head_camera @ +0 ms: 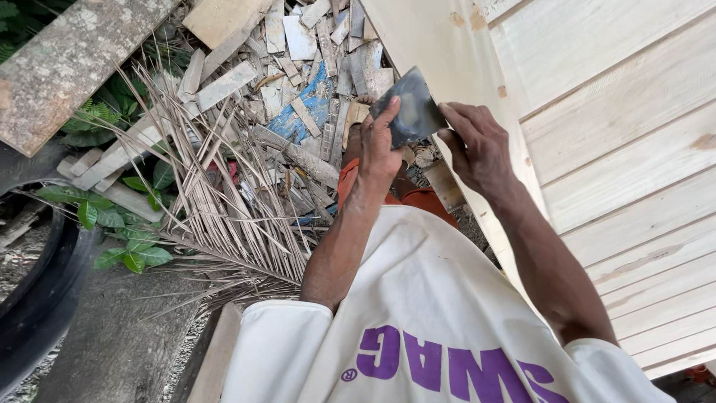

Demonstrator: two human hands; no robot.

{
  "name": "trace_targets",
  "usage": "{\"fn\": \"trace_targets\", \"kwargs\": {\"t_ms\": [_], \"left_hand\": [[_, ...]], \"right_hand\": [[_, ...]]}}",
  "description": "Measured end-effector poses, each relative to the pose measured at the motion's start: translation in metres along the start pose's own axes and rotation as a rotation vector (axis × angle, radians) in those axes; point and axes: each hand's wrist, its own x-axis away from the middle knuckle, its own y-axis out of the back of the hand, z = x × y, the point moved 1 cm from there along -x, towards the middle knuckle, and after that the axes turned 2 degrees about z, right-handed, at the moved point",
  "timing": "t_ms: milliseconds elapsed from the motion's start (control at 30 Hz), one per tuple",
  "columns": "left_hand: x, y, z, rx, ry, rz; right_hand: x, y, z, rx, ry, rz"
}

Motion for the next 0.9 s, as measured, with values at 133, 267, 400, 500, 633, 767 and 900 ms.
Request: {"fn": "trace_targets", "kwargs": {"t_ms": [133, 267, 400, 500, 633, 767, 900], "left_hand": [[0.018, -0.011, -0.031, -0.055, -0.054, 0.046], [0.037, -0.03, -0.056, -0.484, -0.33, 0.162], [0.055, -0.044, -0.071, -0.781, -0.365, 0.188], [0.062, -0.052, -0.074, -0.832, -0.381, 0.207], [0.059, -0.047, -0.07, -0.785, -0.387, 0.199], [0.042, -0.029, -0.053, -0.415, -0.404, 0.046], [0.027, 0.006, -0.053, -0.116, -0.36, 0.014]], "right_hand": [[0.017, 0.016, -0.02, 0.196, 0.059, 0.276], [0.025, 0.041, -0.03, 0.21, 0.095, 0.133], [0.014, 0.069, -0.005, 0.39, 0.236, 0.132], [0.001, 0.078, 0.017, 0.451, 0.297, 0.132], [-0.003, 0.079, 0.024, 0.44, 0.319, 0.214], [0.01, 0.072, -0.007, 0.148, 0.205, 0.305], [-0.005, 0.056, -0.065, 0.16, 0.123, 0.03]]}}
